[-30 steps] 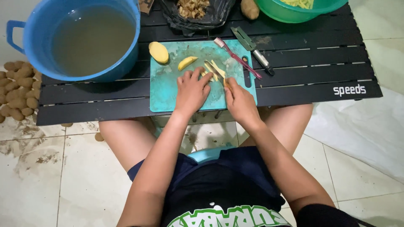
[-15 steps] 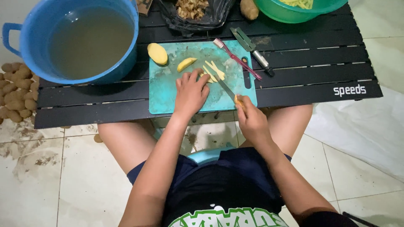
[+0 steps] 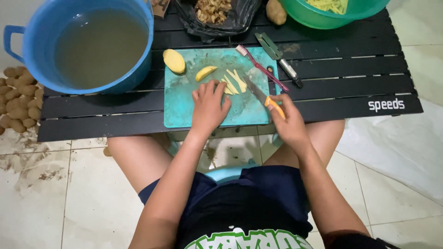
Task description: Slicing potato wedges into thin strips to make french fries on a cutting board.
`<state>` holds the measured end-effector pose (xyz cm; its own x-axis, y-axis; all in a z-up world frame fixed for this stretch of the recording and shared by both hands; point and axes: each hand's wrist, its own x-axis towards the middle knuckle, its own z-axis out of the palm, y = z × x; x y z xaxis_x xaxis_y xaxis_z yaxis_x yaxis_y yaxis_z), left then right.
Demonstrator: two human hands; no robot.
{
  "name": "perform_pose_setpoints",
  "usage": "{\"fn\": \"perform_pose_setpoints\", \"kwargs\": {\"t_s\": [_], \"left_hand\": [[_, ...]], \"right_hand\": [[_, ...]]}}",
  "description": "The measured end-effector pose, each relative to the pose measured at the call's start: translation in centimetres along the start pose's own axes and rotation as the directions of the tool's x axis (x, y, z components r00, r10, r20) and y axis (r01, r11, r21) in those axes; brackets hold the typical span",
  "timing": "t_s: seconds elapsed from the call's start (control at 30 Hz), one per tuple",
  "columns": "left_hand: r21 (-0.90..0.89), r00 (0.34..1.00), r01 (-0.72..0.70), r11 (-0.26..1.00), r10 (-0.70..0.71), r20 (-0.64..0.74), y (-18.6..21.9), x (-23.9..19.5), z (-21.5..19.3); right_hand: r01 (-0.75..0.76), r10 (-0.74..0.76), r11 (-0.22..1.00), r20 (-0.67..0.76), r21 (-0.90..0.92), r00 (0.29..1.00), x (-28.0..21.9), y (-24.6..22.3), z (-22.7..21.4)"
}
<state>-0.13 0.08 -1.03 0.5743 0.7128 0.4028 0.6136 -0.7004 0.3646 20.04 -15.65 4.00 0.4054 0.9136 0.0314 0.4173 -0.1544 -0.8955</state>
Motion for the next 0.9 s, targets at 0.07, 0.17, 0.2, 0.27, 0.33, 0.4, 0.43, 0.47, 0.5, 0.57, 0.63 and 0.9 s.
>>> {"fn": "perform_pose_setpoints", "kwargs": {"t_s": [0.07,0.17,0.2,0.27,0.33,0.4,0.43,0.47,0.5,0.57,0.63,0.9], "left_hand": [[-0.033,0.998,0.056,0.998,-0.057,-0.025,0.0,0.0,-0.5],[-0.063,0.991,0.113,0.992,-0.117,-0.062,0.1,-0.1,-0.5],[-0.056,0.99,0.115,0.992,-0.119,-0.08,0.2,-0.2,-0.4],[-0.091,0.989,0.123,0.988,-0.13,-0.071,0.3,-0.1,-0.5],[-0.121,0.988,0.132,0.984,-0.14,-0.064,0.5,-0.1,-1.0],[-0.139,0.992,0.116,0.984,-0.122,-0.034,0.8,0.1,-1.5],[-0.137,0.992,0.117,0.984,-0.123,-0.034,0.9,0.2,-1.8],[-0.161,0.995,0.102,0.982,-0.104,-0.005,1.0,0.4,-2.1],[-0.188,0.996,0.089,0.978,-0.084,0.031,1.2,0.3,-2.3],[-0.202,0.995,0.092,0.975,-0.082,0.055,1.3,0.2,-2.5],[-0.217,0.995,0.09,0.972,-0.076,0.072,1.2,0.2,-2.4],[-0.293,0.992,0.122,0.948,-0.105,0.073,0.5,0.1,-1.9]], "right_hand": [[0.008,-0.008,0.999,0.019,0.032,1.0,-1.1,-2.4,0.2],[0.027,-0.028,0.996,0.01,0.085,1.0,-1.2,-2.9,-0.2],[0.045,-0.043,0.993,-0.017,0.107,0.999,-1.1,-2.5,-0.5],[0.03,-0.032,0.992,0.012,0.119,0.999,0.0,-0.7,-0.7],[0.019,-0.024,0.991,0.041,0.133,0.999,0.4,-0.1,-0.4],[-0.022,0.004,0.981,0.093,0.193,0.996,0.3,-0.6,0.3],[-0.022,0.004,0.981,0.094,0.195,0.996,0.7,-0.5,0.5],[-0.111,0.083,0.97,0.134,0.215,0.987,1.1,-0.4,0.7],[-0.206,0.167,0.951,0.176,0.232,0.97,1.2,-0.3,1.0],[-0.266,0.219,0.924,0.19,0.276,0.957,1.7,-0.7,1.4],[-0.318,0.263,0.894,0.203,0.316,0.943,2.0,-0.9,2.0],[-0.368,0.265,0.807,0.274,0.462,0.924,1.4,-3.9,2.3]]}}
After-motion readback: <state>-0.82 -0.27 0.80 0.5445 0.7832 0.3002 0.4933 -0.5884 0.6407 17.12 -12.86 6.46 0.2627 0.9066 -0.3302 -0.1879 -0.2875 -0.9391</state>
